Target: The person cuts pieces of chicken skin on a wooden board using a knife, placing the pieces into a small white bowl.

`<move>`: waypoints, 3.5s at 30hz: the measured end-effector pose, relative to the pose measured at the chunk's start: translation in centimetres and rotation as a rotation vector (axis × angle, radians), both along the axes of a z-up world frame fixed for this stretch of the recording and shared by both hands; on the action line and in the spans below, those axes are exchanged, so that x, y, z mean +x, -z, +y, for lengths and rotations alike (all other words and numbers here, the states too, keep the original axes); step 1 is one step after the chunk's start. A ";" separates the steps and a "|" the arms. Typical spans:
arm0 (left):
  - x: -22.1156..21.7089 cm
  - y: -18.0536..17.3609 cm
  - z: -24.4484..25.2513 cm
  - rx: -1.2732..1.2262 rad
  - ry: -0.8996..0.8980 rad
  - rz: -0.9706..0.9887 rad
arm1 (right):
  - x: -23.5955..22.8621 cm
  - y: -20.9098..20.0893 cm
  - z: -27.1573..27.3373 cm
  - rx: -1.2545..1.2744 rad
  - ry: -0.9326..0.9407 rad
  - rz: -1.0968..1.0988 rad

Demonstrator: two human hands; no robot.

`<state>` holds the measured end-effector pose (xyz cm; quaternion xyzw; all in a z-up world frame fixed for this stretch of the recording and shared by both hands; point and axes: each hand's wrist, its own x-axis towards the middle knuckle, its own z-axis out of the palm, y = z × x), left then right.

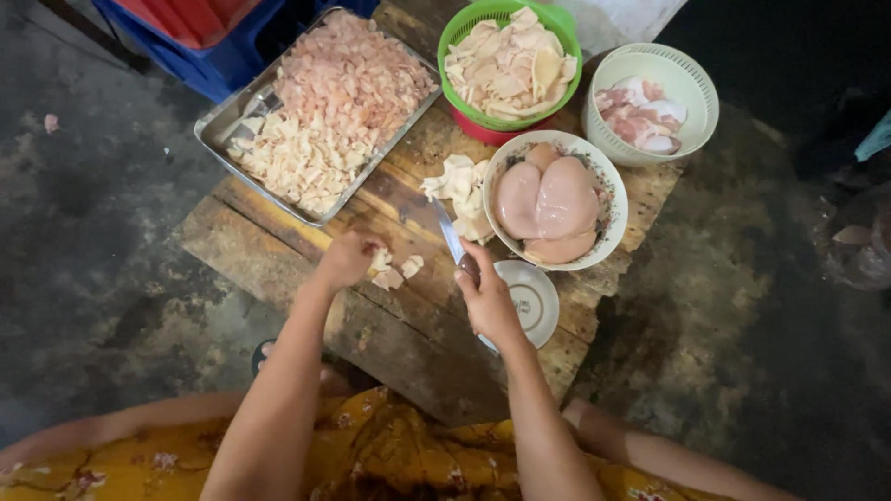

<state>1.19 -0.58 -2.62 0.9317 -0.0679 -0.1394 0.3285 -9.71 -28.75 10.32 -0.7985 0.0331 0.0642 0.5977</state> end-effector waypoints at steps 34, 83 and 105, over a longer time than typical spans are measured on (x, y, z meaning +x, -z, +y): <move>13.0 -6.7 -4.3 0.456 -0.086 -0.573 | -0.7 6.3 0.1 -0.239 -0.078 -0.327; 16.4 -10.5 11.2 0.054 -0.273 -0.361 | 17.2 -9.7 15.6 0.494 0.063 -0.046; 12.6 8.8 -6.7 0.032 0.089 -0.588 | -0.3 1.2 4.7 0.440 0.187 0.133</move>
